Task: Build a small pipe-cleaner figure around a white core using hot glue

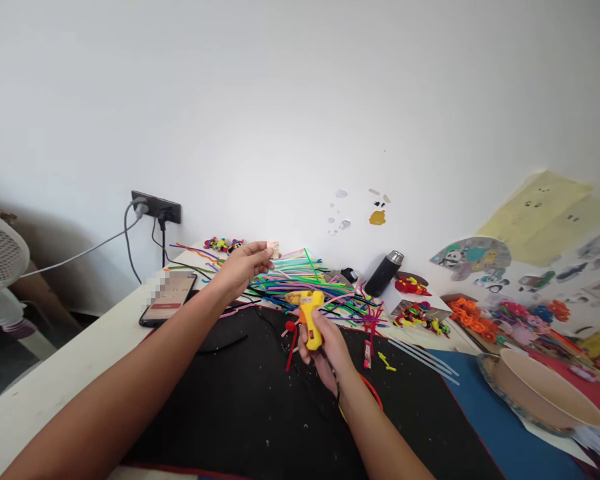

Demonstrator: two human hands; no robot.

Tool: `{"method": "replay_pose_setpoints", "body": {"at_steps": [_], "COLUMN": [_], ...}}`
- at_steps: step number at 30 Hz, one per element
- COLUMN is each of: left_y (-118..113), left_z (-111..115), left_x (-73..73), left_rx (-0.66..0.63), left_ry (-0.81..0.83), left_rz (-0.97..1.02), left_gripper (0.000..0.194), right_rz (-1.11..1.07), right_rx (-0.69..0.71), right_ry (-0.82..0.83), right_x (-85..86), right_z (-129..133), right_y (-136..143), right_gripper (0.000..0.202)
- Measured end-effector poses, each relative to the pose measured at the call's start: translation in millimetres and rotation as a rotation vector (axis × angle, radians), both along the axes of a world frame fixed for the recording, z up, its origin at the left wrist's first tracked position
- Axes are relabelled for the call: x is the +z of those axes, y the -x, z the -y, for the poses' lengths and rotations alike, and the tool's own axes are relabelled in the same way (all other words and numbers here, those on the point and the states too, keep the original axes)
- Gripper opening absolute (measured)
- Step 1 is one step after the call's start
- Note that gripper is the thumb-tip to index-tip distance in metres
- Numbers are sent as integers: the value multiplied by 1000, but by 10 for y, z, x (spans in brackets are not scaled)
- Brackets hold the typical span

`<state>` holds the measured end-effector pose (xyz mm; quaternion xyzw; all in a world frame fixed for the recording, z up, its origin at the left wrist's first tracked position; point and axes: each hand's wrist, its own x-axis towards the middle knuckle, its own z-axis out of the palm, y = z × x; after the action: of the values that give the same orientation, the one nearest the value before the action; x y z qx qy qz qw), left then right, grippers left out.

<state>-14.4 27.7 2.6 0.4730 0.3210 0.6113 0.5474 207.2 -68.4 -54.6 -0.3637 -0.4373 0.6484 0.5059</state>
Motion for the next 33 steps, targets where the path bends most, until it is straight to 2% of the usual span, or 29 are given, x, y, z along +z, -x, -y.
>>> {"method": "replay_pose_setpoints", "body": {"at_steps": [3,7,12,17,21,28,33], "left_y": [-16,-55,-58,-73,-146,-269,-303], "left_z": [-54,-122,-188,-205,-151,-7,17], "left_x": [-100,-258,-453,-575,-566,-440,-403], "left_rx": [33,64,101,159,137,110,103], "left_ry": [-1,-78,-197,-227,-249,-321,-307], "left_rz": [-102,-365,-715,-903,-966,-982,-935], "left_gripper": [47,54,42,40,41,34,33], "right_rz": [-160,-170,-65,205,323,364,397], "right_rx": [-33,-40,-65,-65,-132,-179,-187], "right_ry": [42,8,-79,-139,-181,-183,-181], "right_x": [42,80,-67,-170,-124,-95,-99], "right_z": [-162,-322,-391,-308,-253,-232,-239], "right_y": [-98,-93,-52,-174,-208,-193,-219], "right_gripper": [49,44,53,59,58,57,58]}}
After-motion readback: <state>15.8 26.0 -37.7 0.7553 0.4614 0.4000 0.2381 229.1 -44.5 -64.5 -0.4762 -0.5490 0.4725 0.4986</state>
